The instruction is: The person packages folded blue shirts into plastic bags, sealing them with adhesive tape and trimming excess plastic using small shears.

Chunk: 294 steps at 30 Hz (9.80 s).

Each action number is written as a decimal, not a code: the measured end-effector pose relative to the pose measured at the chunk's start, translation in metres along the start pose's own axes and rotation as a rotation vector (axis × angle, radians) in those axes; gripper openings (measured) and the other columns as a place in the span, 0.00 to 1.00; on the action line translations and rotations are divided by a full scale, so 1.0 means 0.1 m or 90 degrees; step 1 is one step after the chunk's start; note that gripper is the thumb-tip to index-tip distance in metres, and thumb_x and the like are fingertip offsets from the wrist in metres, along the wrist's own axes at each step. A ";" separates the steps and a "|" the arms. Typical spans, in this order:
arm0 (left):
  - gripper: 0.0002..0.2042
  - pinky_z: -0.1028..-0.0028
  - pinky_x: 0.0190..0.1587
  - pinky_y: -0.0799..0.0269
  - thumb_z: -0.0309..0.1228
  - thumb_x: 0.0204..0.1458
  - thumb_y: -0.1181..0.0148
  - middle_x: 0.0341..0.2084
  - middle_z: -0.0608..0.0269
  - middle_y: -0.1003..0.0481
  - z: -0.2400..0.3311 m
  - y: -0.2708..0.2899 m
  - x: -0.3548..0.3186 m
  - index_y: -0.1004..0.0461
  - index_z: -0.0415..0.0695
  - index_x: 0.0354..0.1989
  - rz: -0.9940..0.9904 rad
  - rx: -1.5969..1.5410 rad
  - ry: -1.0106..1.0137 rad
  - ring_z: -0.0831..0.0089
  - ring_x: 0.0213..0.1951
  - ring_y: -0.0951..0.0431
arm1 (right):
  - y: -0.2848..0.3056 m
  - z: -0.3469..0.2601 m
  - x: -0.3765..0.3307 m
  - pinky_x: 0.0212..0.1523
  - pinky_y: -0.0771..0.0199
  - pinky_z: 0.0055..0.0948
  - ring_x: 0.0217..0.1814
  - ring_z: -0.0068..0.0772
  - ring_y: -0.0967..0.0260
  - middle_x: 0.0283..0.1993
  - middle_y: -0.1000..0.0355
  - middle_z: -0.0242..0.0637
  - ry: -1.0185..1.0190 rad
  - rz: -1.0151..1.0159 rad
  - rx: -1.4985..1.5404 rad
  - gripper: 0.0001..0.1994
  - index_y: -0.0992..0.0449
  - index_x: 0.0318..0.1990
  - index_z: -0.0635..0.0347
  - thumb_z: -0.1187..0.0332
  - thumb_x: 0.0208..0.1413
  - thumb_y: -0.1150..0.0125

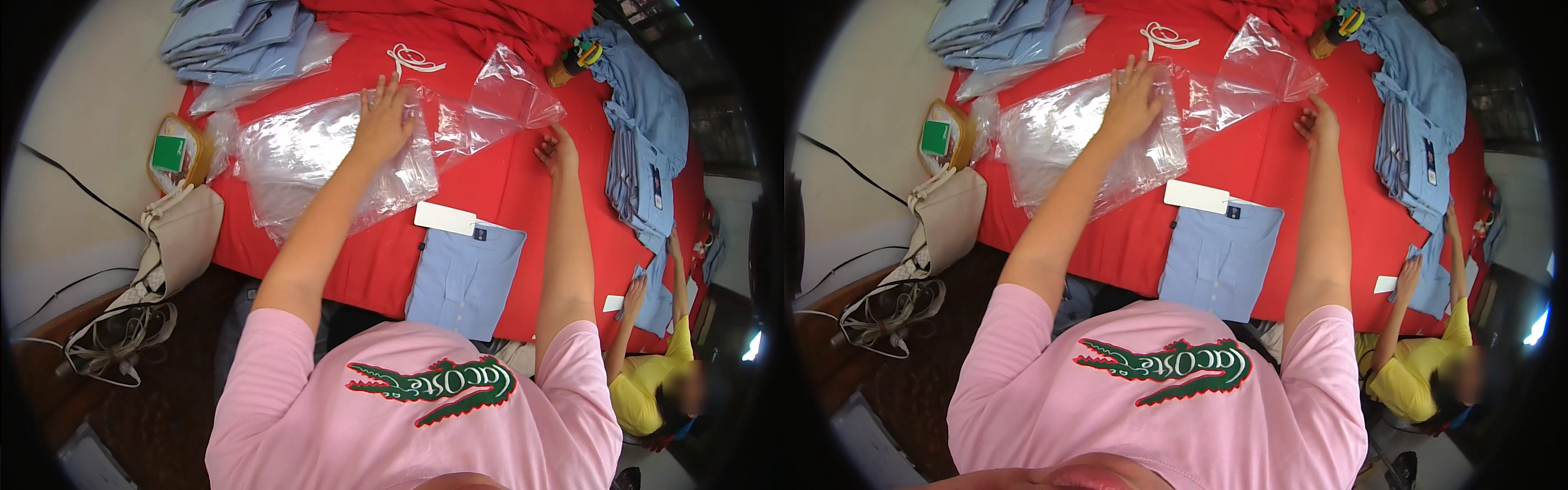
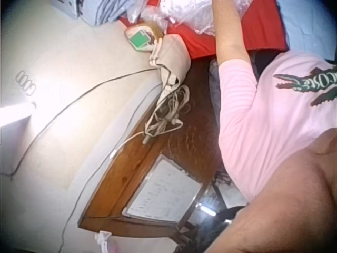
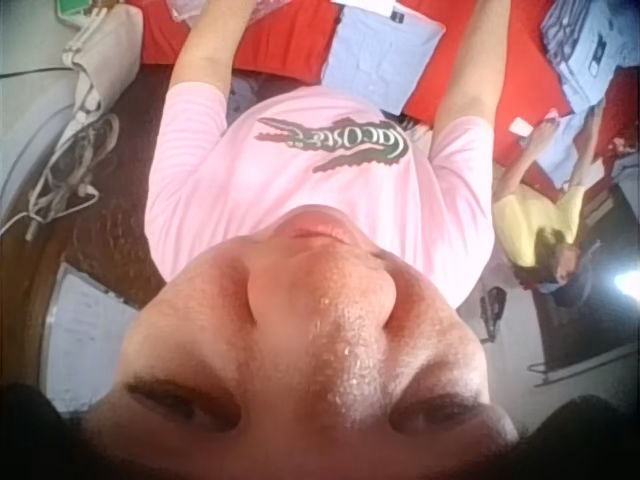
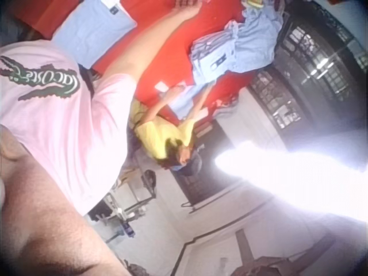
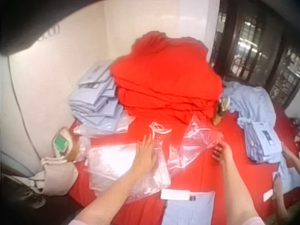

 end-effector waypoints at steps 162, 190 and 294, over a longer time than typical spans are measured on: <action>0.18 0.72 0.57 0.20 0.34 0.76 0.50 0.59 0.56 0.19 4.46 -0.64 -3.96 0.26 0.43 0.69 -0.522 -0.786 0.056 0.68 0.57 0.18 | 2.84 2.14 -4.58 0.39 0.32 0.24 0.38 0.20 0.25 0.41 0.20 0.26 -0.193 -0.037 0.193 0.21 0.19 0.49 0.52 0.44 0.71 0.39; 0.09 0.74 0.44 0.17 0.21 0.57 0.25 0.37 0.64 0.17 4.81 -0.26 -3.58 0.17 0.37 0.44 -0.703 -0.915 0.049 0.76 0.39 0.16 | 3.16 1.20 -5.15 0.46 0.28 0.25 0.39 0.22 0.30 0.41 0.20 0.34 0.039 -0.299 0.143 0.09 0.19 0.47 0.64 0.68 0.66 0.30; 0.09 0.76 0.33 0.23 0.26 0.54 0.27 0.26 0.65 0.18 3.38 -0.09 -3.88 0.13 0.35 0.40 -0.785 -0.461 0.132 0.79 0.27 0.20 | 1.89 1.09 -4.88 0.40 0.28 0.28 0.38 0.20 0.29 0.35 0.28 0.32 0.276 -0.398 -0.380 0.04 0.26 0.45 0.65 0.74 0.71 0.39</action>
Point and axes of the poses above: each hand's wrist, its own x-axis towards the middle knuckle, its own y-axis out of the back of the hand, z = x × y, the point moved 8 cm from there along x, towards the middle knuckle
